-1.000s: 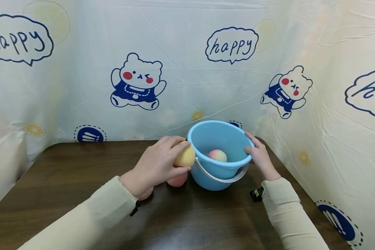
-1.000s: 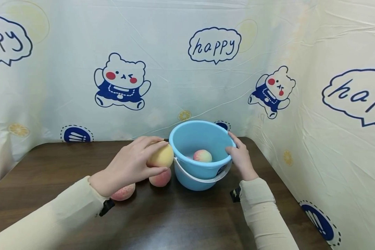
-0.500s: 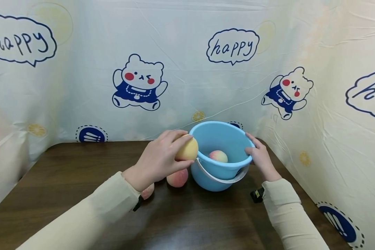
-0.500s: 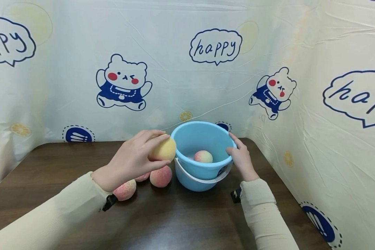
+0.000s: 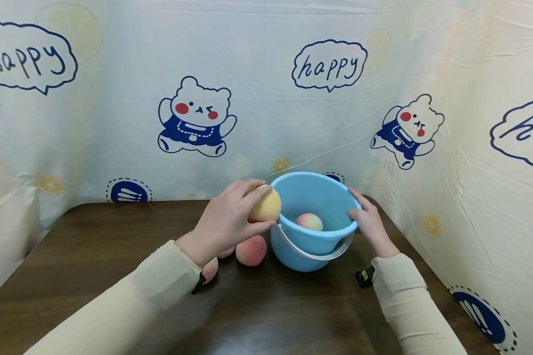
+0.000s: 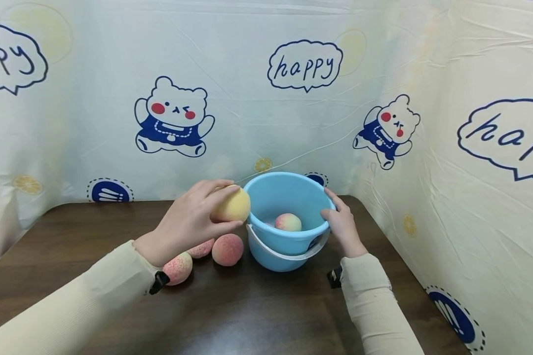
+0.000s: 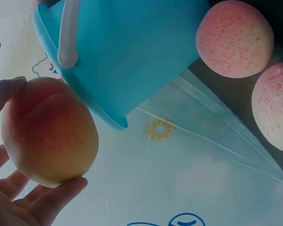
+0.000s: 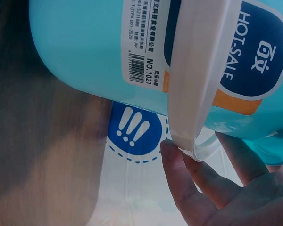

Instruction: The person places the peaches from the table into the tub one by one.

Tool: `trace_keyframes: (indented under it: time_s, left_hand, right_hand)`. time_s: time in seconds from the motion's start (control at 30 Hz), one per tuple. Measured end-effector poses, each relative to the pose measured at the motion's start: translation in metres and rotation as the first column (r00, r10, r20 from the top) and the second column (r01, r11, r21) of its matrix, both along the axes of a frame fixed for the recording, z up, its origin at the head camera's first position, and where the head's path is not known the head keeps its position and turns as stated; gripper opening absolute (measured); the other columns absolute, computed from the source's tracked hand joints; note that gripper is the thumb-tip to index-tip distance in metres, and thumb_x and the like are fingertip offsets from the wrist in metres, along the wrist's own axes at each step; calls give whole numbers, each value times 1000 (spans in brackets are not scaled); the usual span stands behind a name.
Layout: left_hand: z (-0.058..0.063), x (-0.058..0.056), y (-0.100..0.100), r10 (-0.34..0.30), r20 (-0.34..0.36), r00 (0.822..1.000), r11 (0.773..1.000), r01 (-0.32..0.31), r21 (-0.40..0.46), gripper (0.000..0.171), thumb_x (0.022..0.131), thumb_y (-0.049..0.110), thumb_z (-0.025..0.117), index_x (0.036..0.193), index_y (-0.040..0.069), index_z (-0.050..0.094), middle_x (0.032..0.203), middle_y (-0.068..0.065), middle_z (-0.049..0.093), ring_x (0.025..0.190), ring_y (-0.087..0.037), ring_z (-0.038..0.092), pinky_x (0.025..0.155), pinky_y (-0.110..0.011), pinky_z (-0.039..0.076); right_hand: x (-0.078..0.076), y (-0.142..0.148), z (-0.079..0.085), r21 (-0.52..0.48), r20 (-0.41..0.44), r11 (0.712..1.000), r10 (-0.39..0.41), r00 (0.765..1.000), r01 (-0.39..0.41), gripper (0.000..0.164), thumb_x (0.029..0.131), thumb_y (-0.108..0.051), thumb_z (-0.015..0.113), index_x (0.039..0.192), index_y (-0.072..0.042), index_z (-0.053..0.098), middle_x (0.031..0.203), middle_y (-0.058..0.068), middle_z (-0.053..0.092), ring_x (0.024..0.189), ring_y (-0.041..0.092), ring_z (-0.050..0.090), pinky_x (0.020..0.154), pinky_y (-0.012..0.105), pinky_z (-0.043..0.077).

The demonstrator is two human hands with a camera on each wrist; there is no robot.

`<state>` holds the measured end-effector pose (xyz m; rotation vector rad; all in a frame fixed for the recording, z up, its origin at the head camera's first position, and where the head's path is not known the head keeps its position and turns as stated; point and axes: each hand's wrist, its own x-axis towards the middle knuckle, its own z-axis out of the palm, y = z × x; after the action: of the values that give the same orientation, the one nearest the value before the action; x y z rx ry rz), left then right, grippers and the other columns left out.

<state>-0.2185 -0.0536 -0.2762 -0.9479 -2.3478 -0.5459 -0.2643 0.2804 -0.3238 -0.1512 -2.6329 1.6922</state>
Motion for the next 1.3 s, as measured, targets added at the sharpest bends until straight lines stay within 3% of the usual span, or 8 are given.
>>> trace_keyframes:
  time_s: [0.5,0.9,1.13,1.3]
  left_hand:
    - [6,-12,16,0,33,999,1000,-1,18,61,83,39,79,136,13,60,134,-8,58,119,-26,56,89,-40,57]
    - [9,-22,34,-7,96,995,999,2,45,61,84,40,77,136,13,60,135,-8,58,122,-27,54,95,-41,54]
    - [9,-30,45,11,117,993,999,-15,37,60,86,41,75,137,14,59,138,-8,57,125,-27,53,94,-40,54]
    - [10,-34,53,17,147,989,999,-22,37,61,86,42,75,138,15,58,139,-7,57,125,-26,52,94,-39,54]
  right_hand:
    - [-1,-2,1,11,-8,1000,-9,1000,9,73,90,-8,41,158,-25,24,160,21,26,105,40,56,66,28,52]
    - [-1,-1,0,-4,-4,1000,1,1000,-1,71,92,-8,41,159,-26,23,162,19,24,115,40,52,69,29,53]
    - [-1,-1,0,5,-13,1000,0,1000,0,72,91,-8,41,158,-25,23,161,20,26,109,40,55,67,28,52]
    - [0,-1,2,-8,-5,1000,13,1000,-13,71,93,-8,41,159,-25,21,162,18,23,122,42,48,74,31,53]
